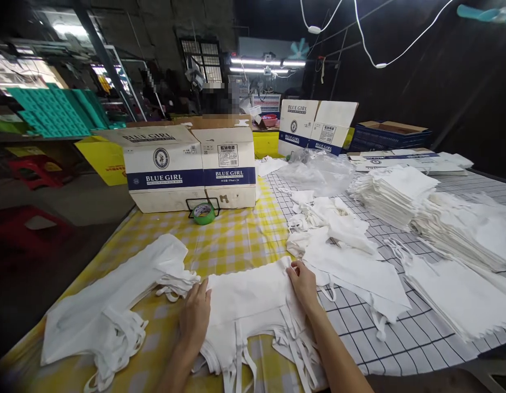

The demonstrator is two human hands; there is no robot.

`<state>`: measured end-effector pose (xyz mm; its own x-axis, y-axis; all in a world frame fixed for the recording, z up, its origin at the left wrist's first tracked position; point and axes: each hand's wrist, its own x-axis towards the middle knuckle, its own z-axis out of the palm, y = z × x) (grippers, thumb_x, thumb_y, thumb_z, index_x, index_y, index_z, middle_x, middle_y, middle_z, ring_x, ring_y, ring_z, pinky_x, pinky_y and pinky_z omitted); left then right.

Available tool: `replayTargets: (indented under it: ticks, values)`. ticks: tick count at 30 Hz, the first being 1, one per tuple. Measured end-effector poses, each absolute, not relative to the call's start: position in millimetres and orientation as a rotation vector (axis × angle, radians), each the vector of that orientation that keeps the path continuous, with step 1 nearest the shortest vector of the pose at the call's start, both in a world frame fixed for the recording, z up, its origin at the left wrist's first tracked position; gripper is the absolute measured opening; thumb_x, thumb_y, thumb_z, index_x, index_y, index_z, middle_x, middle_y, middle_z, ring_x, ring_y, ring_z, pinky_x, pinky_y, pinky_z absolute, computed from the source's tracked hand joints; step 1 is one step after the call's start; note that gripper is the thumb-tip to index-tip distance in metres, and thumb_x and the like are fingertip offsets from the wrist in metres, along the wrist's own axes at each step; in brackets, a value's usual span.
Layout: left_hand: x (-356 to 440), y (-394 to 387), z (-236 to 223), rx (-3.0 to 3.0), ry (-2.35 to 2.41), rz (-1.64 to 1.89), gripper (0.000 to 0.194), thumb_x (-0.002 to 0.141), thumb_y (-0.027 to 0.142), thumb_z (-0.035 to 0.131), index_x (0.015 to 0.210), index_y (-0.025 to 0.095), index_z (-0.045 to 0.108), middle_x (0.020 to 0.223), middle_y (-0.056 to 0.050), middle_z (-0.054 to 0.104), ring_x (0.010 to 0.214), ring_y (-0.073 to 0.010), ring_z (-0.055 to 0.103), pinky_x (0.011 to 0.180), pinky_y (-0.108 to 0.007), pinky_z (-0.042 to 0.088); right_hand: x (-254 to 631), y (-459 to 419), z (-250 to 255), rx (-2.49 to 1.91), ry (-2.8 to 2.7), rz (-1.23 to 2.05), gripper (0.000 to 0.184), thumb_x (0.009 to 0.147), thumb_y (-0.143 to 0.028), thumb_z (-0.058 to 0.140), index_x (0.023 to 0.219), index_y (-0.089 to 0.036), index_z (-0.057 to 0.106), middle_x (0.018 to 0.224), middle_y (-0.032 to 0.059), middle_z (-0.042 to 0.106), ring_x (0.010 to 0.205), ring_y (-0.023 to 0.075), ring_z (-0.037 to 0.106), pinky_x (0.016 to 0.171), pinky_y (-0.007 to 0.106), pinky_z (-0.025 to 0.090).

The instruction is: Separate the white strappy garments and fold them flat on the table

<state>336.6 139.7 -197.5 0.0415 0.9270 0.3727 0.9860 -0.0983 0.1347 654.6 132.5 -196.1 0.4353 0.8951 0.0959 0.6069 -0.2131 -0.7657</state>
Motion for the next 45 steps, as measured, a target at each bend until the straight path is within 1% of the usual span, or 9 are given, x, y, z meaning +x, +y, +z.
replayTargets:
  ticks: [5,9,14,17,21,28,34,39,45]
  values:
    - [337,136,-196,-2.166,-1.976,-0.557,0.032,0.09,0.022,0.036,0.11,0.017,0.059,0.095,-0.007,0.062,0.087,-0.0192,0.058,0.079,-0.031,0.043,657,129,-193,-1.744,-1.264,0.456,0.032,0.08,-0.046,0.045,0.087,-0.018,0.06,0.081,0.0032,0.064,0.07,0.0172,0.054,0.068,0.027,0.039]
    - [339,140,-190,-2.151,-2.039,-0.597,0.025,0.088,0.031,0.042,0.091,0.018,0.063,0.087,-0.007,0.059,0.085,-0.0195,0.056,0.078,-0.031,0.043,659,134,-194,-1.82,-1.327,0.53,0.033,0.079,-0.048,0.045,0.081,-0.018,0.059,0.074,0.0027,0.063,0.068,0.0182,0.053,0.064,0.027,0.038]
    - [343,143,-178,-2.123,-2.073,-0.733,0.018,0.084,0.028,0.045,0.082,0.018,0.06,0.087,-0.007,0.057,0.087,-0.0212,0.054,0.082,-0.034,0.041,661,144,-182,-1.872,-1.359,0.602,0.031,0.075,-0.047,0.049,0.073,-0.018,0.06,0.069,0.0028,0.062,0.067,0.02,0.054,0.061,0.028,0.037]
    - [342,144,-159,-2.27,-2.088,-0.992,0.021,0.087,0.033,0.04,0.079,0.02,0.054,0.077,-0.003,0.058,0.075,-0.0185,0.055,0.07,-0.029,0.041,666,146,-157,-1.696,-1.284,0.774,0.034,0.073,-0.049,0.052,0.074,-0.017,0.062,0.07,0.0031,0.063,0.068,0.0208,0.056,0.06,0.028,0.04]
    - [334,151,-118,-2.366,-2.162,-1.257,0.021,0.087,0.04,0.039,0.08,0.022,0.047,0.057,0.004,0.049,0.053,-0.0138,0.048,0.052,-0.024,0.031,673,151,-108,-1.38,-1.19,1.015,0.04,0.07,-0.052,0.06,0.086,-0.015,0.064,0.076,0.0052,0.065,0.072,0.0223,0.058,0.061,0.03,0.045]
    - [316,180,-38,-2.292,-2.023,-1.776,0.031,0.084,0.045,0.044,0.093,0.018,0.054,0.065,0.002,0.057,0.06,-0.0122,0.049,0.056,-0.021,0.036,679,179,-30,-1.18,-1.24,0.866,0.036,0.071,-0.049,0.064,0.084,-0.016,0.066,0.074,0.0034,0.063,0.068,0.0166,0.055,0.06,0.027,0.043]
    - [302,193,12,-2.162,-1.875,-1.849,0.035,0.083,0.047,0.046,0.081,0.015,0.06,0.067,-0.001,0.056,0.061,-0.0119,0.045,0.058,-0.024,0.037,661,204,11,-1.005,-1.269,0.868,0.033,0.071,-0.048,0.065,0.086,-0.018,0.066,0.078,0.0024,0.066,0.075,0.0177,0.058,0.069,0.029,0.044]
    - [286,192,28,-2.081,-1.835,-1.901,0.036,0.084,0.047,0.044,0.072,0.016,0.057,0.064,0.001,0.052,0.06,-0.0104,0.041,0.056,-0.022,0.034,640,213,28,-0.992,-1.323,0.85,0.041,0.073,-0.053,0.062,0.089,-0.016,0.066,0.078,0.0037,0.065,0.072,0.0184,0.057,0.064,0.028,0.045]
    - [261,174,28,-1.908,-1.946,-1.962,0.04,0.082,0.051,0.046,0.065,0.015,0.051,0.057,0.005,0.042,0.057,-0.0085,0.035,0.051,-0.019,0.028,607,222,32,-0.951,-1.35,0.925,0.036,0.073,-0.052,0.063,0.082,-0.017,0.064,0.073,0.002,0.063,0.064,0.015,0.054,0.057,0.025,0.042]
